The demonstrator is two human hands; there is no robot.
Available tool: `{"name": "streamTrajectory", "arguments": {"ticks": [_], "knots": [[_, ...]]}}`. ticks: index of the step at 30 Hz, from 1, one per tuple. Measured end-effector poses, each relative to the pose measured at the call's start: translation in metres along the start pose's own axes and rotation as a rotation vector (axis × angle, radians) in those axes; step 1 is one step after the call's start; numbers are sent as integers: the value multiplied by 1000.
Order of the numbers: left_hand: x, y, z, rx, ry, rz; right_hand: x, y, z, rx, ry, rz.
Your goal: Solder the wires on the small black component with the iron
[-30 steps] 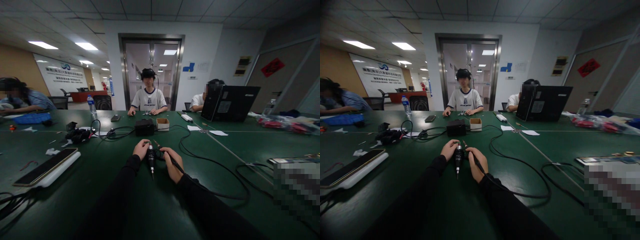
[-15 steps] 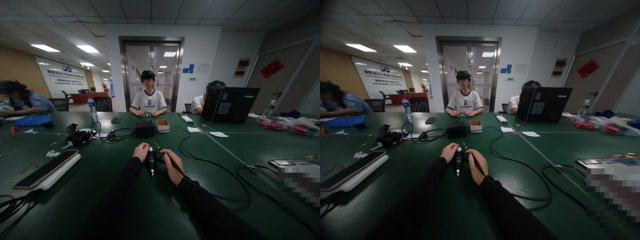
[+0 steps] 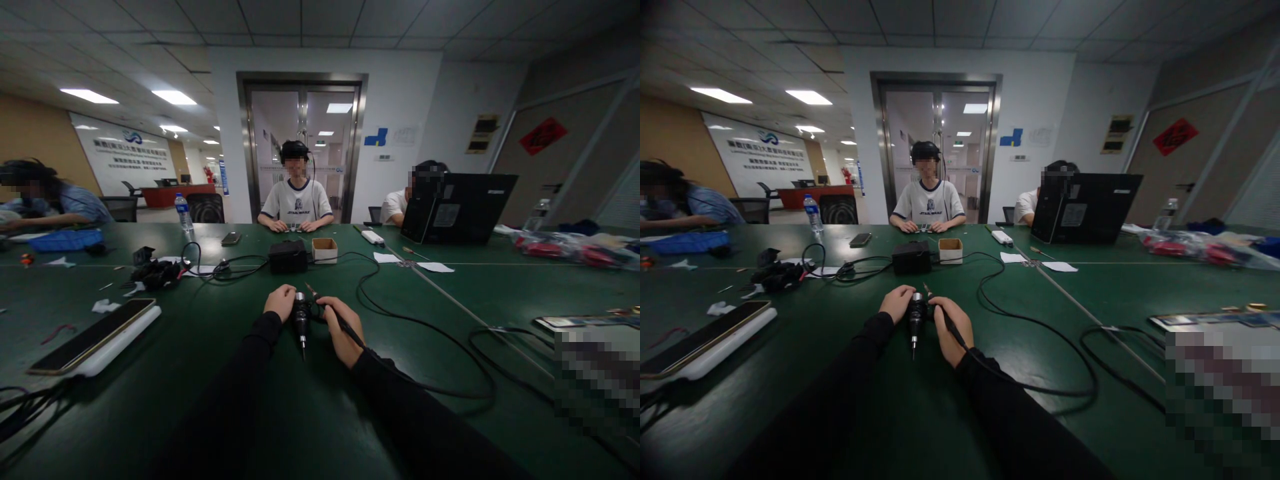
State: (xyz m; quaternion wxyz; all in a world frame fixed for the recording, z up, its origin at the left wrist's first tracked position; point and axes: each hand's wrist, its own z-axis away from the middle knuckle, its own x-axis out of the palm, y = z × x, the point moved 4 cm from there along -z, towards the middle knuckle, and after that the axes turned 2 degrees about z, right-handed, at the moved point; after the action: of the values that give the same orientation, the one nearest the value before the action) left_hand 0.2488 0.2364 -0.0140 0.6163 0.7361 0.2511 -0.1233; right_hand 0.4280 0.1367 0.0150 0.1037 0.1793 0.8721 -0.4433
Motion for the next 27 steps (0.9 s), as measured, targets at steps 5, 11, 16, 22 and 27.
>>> {"name": "streamTrajectory", "arguments": {"ticks": [5,11,16,22,27], "knots": [[1,-1,0,10,6,10,-1,-1,0,-7,4,0],[-1,1,2,4,9,38,-2,-4,-1,3,9,12],[1,-2,1,23,7,50,-1,-1,0,4,13,-11],[2,-3,-1,40,-11,25,1,-2,0,17,-25,-33],[1,-1,0,42,16,43,2,0,0,13,-28,-38]]}}
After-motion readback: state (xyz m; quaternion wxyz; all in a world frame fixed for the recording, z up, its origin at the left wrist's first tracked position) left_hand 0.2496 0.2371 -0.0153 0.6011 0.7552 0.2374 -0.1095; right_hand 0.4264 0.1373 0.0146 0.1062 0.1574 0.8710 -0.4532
